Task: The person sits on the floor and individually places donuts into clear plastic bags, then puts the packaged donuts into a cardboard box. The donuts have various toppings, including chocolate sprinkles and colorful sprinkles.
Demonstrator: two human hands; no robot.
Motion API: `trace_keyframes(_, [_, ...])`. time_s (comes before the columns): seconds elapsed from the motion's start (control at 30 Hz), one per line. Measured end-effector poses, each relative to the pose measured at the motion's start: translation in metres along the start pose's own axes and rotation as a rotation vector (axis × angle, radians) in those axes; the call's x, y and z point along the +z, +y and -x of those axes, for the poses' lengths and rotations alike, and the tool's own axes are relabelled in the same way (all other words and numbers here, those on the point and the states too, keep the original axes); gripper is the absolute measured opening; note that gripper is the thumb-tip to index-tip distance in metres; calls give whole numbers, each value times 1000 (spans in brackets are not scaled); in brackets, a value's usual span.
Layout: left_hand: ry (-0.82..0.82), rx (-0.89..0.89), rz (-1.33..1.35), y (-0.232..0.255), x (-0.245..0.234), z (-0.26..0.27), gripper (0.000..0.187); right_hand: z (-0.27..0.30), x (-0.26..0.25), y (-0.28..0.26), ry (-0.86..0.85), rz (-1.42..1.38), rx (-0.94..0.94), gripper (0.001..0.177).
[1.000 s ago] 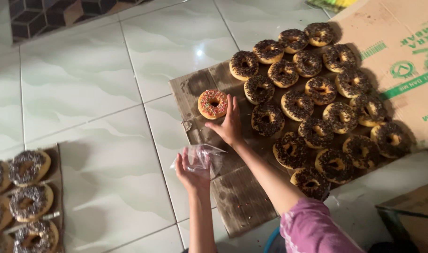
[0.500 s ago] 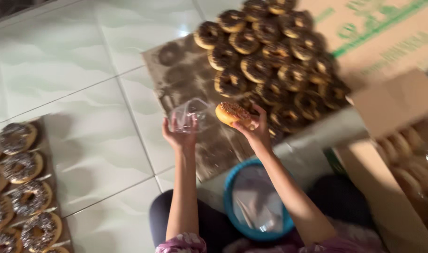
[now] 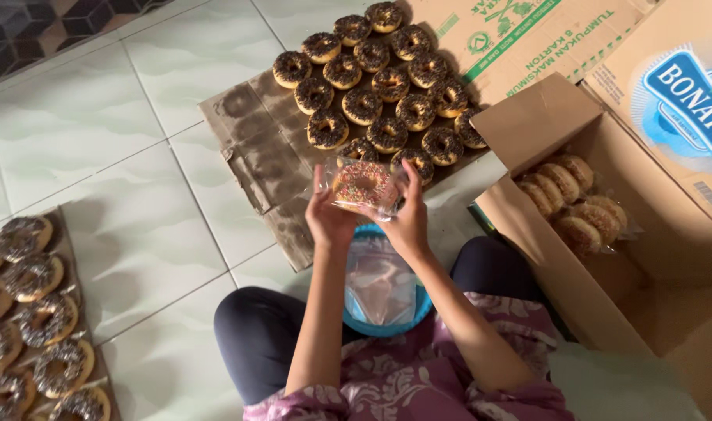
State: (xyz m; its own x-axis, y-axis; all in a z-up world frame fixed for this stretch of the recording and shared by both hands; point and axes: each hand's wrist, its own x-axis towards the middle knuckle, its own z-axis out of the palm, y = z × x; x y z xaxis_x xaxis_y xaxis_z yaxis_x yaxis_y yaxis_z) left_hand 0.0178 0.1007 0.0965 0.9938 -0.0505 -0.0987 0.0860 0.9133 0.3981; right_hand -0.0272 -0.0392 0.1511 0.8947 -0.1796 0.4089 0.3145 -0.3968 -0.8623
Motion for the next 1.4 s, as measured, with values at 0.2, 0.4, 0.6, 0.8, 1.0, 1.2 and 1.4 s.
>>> trace_keyframes(0.2, [72, -16, 119, -7, 2, 11, 52, 30, -8, -19, -98, 90, -124, 122])
trace_keyframes(0.4, [44, -132, 118, -40, -31, 24, 39, 40, -4, -1, -54, 90, -119, 121])
trace_keyframes(0.6, [96, -76, 123, -27, -49, 10, 37, 46, -13, 48, 25, -655, 262, 98])
trace_keyframes(0.8, [20, 20, -73, -35, -42, 13, 44, 34, -11, 73, -34, -1156, 904, 51])
trace_keyframes(1.0, [29, -37, -215, -47, -53, 24, 64, 26, -4, 76, -144, -1080, 706, 26])
trace_keyframes(1.2, [287, -184, -236, -58, -43, 41, 65, 53, -16, 42, -155, 50, -17, 24])
trace_keyframes(1.4, [13, -170, 81, -30, -9, 52, 88, 60, -48, -8, -462, -115, -51, 19])
